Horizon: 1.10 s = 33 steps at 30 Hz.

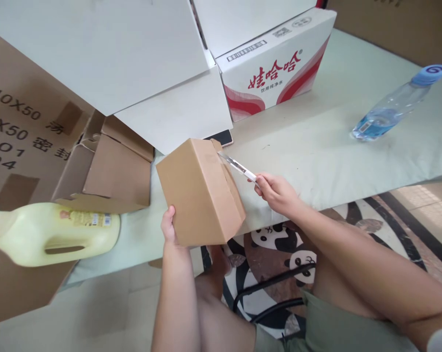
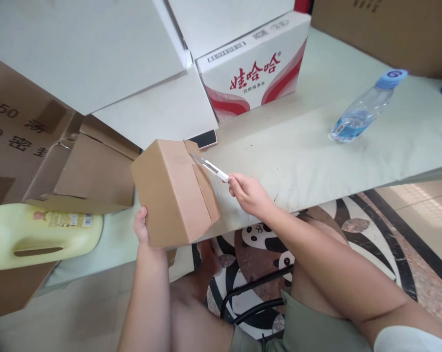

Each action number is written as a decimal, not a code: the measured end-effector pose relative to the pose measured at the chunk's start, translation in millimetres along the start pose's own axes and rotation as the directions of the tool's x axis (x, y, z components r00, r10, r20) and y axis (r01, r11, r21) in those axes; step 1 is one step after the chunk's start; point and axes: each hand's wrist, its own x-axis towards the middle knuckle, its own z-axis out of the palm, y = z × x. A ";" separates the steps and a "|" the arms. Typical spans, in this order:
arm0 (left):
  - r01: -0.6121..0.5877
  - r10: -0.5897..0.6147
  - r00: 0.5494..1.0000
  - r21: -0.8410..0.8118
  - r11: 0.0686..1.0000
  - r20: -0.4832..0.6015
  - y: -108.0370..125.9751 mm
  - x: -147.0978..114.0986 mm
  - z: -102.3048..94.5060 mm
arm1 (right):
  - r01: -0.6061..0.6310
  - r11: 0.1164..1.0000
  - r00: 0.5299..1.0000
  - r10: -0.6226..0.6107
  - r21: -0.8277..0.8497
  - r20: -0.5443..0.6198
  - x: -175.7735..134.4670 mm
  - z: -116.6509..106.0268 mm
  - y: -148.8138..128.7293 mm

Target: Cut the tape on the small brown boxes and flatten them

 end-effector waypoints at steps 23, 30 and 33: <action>-0.030 0.030 1.000 0.057 0.998 0.007 -1.8 -0.1 -7.9 | -0.002 0.928 0.987 0.062 -0.372 0.150 -7.2 -9.8 -23.5; -0.010 0.010 1.000 0.000 1.000 0.014 -2.8 -5.2 -4.6 | -0.026 0.948 0.971 0.099 -0.316 0.216 -4.9 -20.7 -22.7; -0.061 0.061 0.998 -0.032 0.998 -0.017 -2.1 -3.7 -3.8 | -0.004 0.962 0.963 0.077 -0.272 0.257 -4.4 -23.1 -19.7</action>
